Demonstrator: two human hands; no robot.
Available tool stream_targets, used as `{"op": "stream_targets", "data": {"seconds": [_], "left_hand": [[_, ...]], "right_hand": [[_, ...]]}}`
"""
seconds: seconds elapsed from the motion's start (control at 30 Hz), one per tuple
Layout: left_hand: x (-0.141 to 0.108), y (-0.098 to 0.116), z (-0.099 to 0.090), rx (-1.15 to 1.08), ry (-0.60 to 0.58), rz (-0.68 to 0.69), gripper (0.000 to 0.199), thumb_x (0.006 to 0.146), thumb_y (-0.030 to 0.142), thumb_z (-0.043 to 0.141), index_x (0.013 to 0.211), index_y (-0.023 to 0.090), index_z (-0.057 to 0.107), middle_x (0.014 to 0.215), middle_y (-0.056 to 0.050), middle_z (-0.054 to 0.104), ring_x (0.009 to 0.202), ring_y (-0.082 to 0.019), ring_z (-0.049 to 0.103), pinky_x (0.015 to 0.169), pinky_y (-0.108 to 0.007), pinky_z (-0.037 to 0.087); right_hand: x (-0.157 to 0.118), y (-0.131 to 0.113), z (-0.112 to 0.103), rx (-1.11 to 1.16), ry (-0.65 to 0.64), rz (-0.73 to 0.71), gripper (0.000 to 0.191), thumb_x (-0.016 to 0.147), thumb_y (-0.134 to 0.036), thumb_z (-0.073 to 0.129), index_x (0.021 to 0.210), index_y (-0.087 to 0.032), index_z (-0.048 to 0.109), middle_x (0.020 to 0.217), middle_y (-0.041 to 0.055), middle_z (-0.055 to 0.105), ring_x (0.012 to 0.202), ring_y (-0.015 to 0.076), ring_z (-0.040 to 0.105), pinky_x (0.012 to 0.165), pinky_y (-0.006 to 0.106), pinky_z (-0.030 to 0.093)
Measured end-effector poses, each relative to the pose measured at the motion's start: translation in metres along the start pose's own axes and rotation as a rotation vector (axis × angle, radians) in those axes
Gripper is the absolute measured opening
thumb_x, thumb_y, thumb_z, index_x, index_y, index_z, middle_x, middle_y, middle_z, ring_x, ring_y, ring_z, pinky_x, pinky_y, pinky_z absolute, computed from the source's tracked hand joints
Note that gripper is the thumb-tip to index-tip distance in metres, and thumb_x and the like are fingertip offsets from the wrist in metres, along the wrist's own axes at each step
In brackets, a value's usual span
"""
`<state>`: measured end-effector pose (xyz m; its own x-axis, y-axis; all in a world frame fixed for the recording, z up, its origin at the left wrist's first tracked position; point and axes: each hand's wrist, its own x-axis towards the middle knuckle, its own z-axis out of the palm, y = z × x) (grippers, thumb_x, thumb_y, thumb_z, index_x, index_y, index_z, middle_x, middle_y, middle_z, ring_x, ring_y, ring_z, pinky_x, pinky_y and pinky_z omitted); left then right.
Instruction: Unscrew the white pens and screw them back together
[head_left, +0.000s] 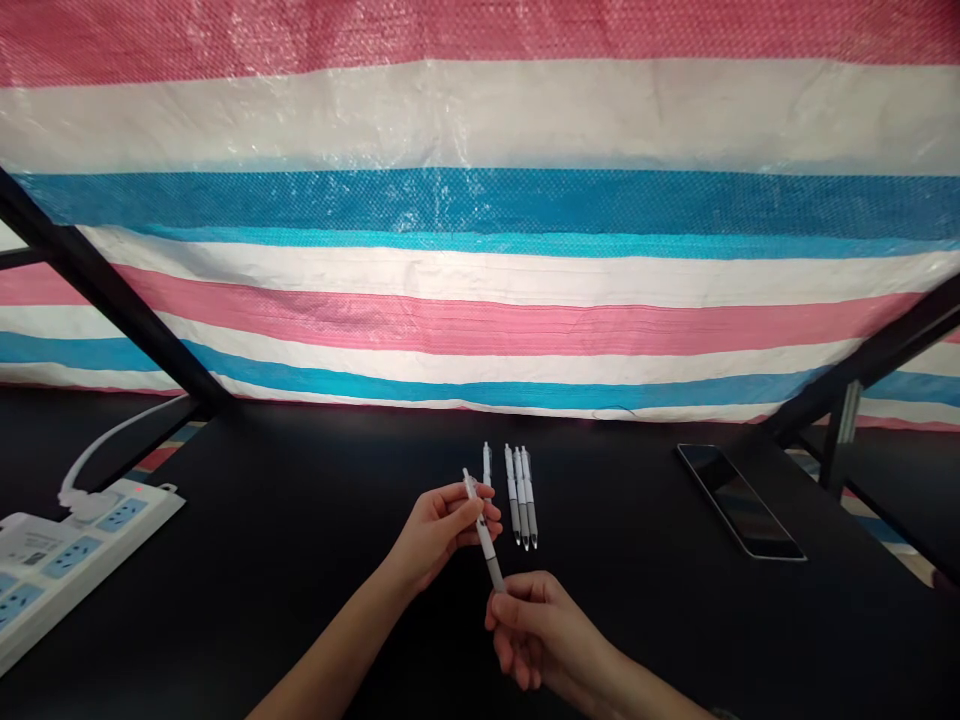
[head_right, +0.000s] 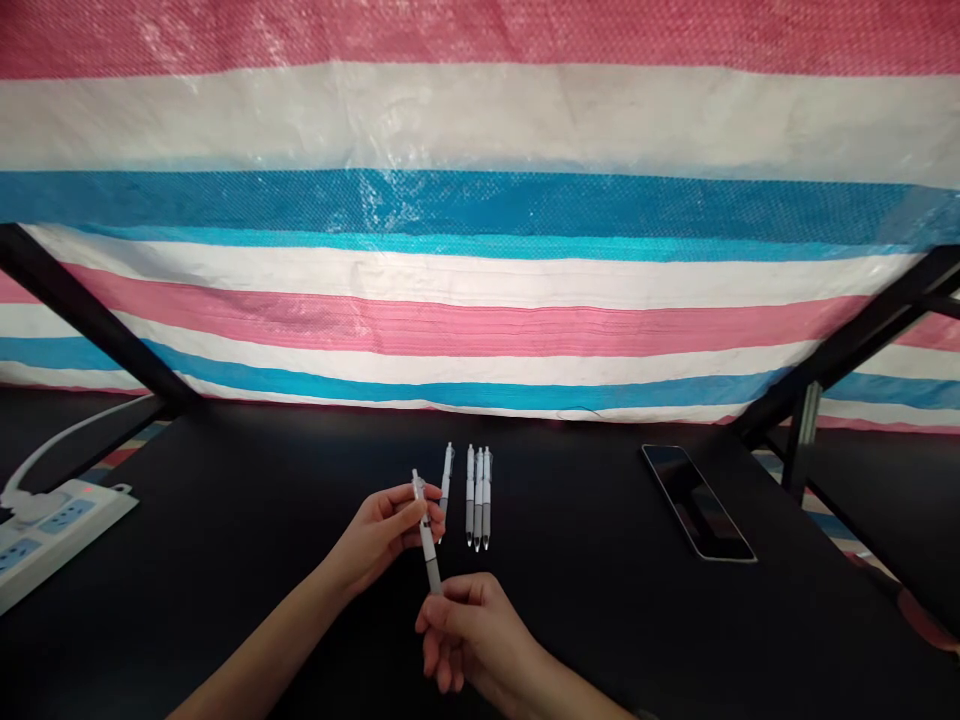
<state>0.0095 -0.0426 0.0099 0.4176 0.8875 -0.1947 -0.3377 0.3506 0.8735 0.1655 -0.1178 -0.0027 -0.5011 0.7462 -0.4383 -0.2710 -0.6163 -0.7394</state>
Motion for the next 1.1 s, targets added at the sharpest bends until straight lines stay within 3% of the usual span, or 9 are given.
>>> {"op": "stream_targets", "data": {"seconds": [0.17, 0.3, 0.4, 0.47, 0.53, 0.8, 0.97, 1.1], "left_hand": [[0.0, 0.001, 0.0, 0.007, 0.005, 0.004, 0.023, 0.078, 0.027, 0.067, 0.093, 0.01, 0.067, 0.078, -0.009, 0.067, 0.072, -0.017, 0.064, 0.071, -0.031, 0.053], [0.0, 0.004, -0.002, -0.056, -0.022, -0.034, 0.017, 0.078, 0.027, 0.066, 0.086, 0.012, 0.066, 0.076, -0.006, 0.065, 0.068, -0.016, 0.064, 0.067, -0.028, 0.052], [-0.001, 0.006, -0.003, -0.045, -0.049, -0.041, 0.016, 0.075, 0.028, 0.068, 0.078, 0.012, 0.065, 0.068, -0.004, 0.062, 0.063, -0.016, 0.064, 0.059, -0.025, 0.051], [-0.002, 0.006, -0.002, -0.006, -0.037, -0.021, 0.017, 0.071, 0.027, 0.072, 0.076, 0.011, 0.066, 0.065, -0.004, 0.061, 0.061, -0.017, 0.064, 0.057, -0.025, 0.05], [-0.003, 0.006, -0.001, 0.018, 0.001, -0.001, 0.018, 0.068, 0.027, 0.074, 0.073, 0.011, 0.065, 0.065, -0.004, 0.061, 0.06, -0.018, 0.064, 0.058, -0.027, 0.051], [-0.003, -0.003, 0.002, 0.022, 0.097, -0.008, 0.017, 0.066, 0.026, 0.074, 0.067, 0.011, 0.065, 0.062, -0.004, 0.061, 0.057, -0.017, 0.063, 0.057, -0.029, 0.051], [-0.002, -0.004, 0.004, 0.075, 0.143, 0.01, 0.017, 0.067, 0.027, 0.073, 0.067, 0.012, 0.065, 0.062, -0.003, 0.061, 0.057, -0.018, 0.062, 0.056, -0.029, 0.051], [-0.001, 0.001, 0.003, 0.057, 0.136, 0.032, 0.018, 0.069, 0.028, 0.073, 0.073, 0.012, 0.066, 0.064, -0.003, 0.061, 0.059, -0.017, 0.062, 0.059, -0.028, 0.051]], "right_hand": [[0.001, 0.001, 0.0, 0.035, -0.023, -0.04, 0.034, 0.074, -0.04, 0.067, 0.077, -0.007, 0.061, 0.051, 0.0026, 0.059, 0.037, 0.0066, 0.05, 0.035, 0.014, 0.031], [0.002, 0.002, 0.0, 0.242, -0.221, 0.001, 0.044, 0.081, -0.046, 0.058, 0.105, -0.008, 0.059, 0.078, 0.0096, 0.066, 0.061, 0.0153, 0.064, 0.049, 0.022, 0.046], [0.003, 0.007, -0.003, 0.244, -0.33, 0.042, 0.041, 0.084, -0.045, 0.054, 0.099, -0.007, 0.06, 0.064, 0.0051, 0.062, 0.045, 0.0107, 0.057, 0.04, 0.019, 0.04], [0.005, 0.011, -0.006, 0.192, -0.314, 0.02, 0.036, 0.083, -0.043, 0.056, 0.084, -0.007, 0.06, 0.05, 0.0007, 0.056, 0.033, 0.0058, 0.045, 0.034, 0.016, 0.03], [0.006, 0.012, -0.008, 0.139, -0.261, 0.011, 0.035, 0.081, -0.042, 0.059, 0.077, -0.007, 0.059, 0.049, 0.0013, 0.056, 0.03, 0.0039, 0.04, 0.031, 0.015, 0.023], [0.0, 0.002, 0.001, -0.013, -0.025, 0.057, 0.038, 0.072, -0.047, 0.063, 0.067, -0.009, 0.059, 0.047, 0.0019, 0.056, 0.028, 0.0038, 0.038, 0.027, 0.016, 0.016], [-0.003, 0.002, 0.006, -0.081, 0.092, 0.038, 0.035, 0.069, -0.043, 0.068, 0.067, -0.01, 0.058, 0.048, -0.0002, 0.055, 0.031, 0.0049, 0.042, 0.028, 0.015, 0.022], [-0.001, 0.002, 0.002, 0.089, -0.004, -0.006, 0.038, 0.073, -0.043, 0.067, 0.085, -0.009, 0.06, 0.062, 0.0034, 0.061, 0.046, 0.0092, 0.055, 0.04, 0.017, 0.038]]}}
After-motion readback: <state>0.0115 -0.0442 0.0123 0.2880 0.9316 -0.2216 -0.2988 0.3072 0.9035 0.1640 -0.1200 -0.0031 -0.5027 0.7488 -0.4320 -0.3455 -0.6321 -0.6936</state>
